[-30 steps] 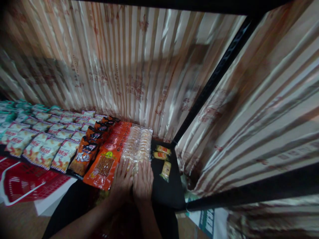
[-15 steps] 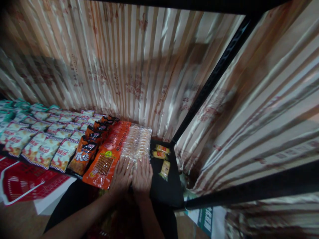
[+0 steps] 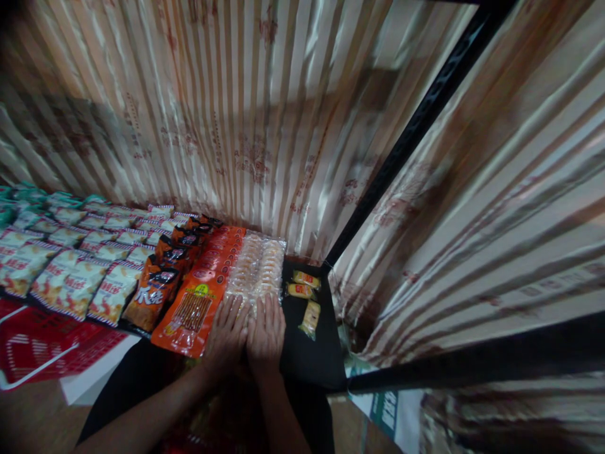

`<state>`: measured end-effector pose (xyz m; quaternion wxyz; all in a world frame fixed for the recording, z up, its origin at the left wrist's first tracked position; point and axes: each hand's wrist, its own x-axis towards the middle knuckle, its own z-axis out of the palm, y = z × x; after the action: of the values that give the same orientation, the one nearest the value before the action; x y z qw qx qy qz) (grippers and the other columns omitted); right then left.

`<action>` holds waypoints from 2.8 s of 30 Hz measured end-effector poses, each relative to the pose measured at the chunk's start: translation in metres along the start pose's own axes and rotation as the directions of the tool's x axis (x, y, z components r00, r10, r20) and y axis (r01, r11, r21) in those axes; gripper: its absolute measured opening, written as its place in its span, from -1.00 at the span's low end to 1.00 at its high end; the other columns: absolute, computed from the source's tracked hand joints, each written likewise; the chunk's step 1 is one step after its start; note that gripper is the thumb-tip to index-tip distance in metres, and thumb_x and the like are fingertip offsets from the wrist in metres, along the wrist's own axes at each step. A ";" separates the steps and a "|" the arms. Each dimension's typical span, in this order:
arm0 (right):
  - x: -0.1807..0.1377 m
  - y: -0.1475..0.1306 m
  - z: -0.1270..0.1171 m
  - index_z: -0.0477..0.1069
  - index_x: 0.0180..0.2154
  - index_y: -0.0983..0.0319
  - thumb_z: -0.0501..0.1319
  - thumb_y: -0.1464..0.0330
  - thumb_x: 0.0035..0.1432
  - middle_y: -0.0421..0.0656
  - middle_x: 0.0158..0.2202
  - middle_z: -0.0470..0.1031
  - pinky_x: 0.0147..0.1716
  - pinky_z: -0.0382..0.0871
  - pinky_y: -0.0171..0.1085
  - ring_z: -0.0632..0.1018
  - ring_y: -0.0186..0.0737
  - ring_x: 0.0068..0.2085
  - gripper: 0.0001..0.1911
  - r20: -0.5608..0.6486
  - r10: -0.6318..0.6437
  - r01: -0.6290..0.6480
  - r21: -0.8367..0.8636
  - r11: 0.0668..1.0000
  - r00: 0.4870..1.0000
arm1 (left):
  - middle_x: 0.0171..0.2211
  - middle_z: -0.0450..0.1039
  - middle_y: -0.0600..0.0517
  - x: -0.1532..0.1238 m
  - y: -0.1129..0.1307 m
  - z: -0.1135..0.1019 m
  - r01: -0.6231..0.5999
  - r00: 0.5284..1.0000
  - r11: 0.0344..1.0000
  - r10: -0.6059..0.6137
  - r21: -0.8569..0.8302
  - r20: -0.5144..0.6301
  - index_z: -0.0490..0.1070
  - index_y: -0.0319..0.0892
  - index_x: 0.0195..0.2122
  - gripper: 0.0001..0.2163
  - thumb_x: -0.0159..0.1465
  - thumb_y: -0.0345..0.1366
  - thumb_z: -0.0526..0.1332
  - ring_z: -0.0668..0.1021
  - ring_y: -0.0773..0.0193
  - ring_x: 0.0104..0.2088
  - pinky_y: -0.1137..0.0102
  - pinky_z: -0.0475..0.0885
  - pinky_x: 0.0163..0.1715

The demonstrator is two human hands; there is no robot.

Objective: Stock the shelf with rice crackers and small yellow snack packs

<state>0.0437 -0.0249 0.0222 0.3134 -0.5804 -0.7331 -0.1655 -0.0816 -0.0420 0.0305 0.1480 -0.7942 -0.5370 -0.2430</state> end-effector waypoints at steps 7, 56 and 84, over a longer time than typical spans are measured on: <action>0.001 -0.002 0.003 0.23 0.14 0.38 -0.04 0.39 0.25 0.10 0.20 0.25 0.15 0.09 -0.03 0.09 -0.05 0.29 -0.55 -0.004 0.007 -0.007 -0.008 1.000 1.000 | 0.20 0.23 -0.09 0.001 -0.001 0.003 0.033 0.999 0.999 -0.033 0.011 -0.022 0.26 -0.16 0.15 -0.58 0.25 -0.25 0.08 0.15 0.04 0.27 0.01 0.02 0.25; -0.001 0.012 -0.009 0.01 0.24 0.32 -0.11 0.39 0.28 0.09 0.24 0.15 0.16 0.08 0.03 0.05 -0.06 0.30 -0.49 -0.021 0.027 -0.022 0.203 0.979 0.999 | 0.22 0.20 -0.13 0.000 -0.004 0.000 -0.059 0.998 0.998 0.060 0.034 -0.033 0.16 -0.31 0.20 -0.52 0.29 -0.21 0.02 0.12 0.07 0.28 0.12 -0.02 0.26; -0.011 0.014 -0.020 -0.11 0.28 0.32 0.09 0.10 0.10 0.10 0.27 0.09 0.18 0.12 0.00 0.21 0.03 0.25 -0.18 0.378 0.419 -0.563 0.501 0.657 0.826 | 0.24 0.16 -0.15 -0.001 -0.005 0.004 -0.035 0.999 0.999 0.035 0.026 0.009 0.13 -0.30 0.21 -0.45 0.29 -0.05 0.02 0.14 0.03 0.28 0.08 0.01 0.25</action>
<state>0.0637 -0.0418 0.0282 0.4245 -0.6448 -0.5920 0.2315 -0.0854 -0.0388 0.0271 0.1604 -0.8025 -0.5266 -0.2300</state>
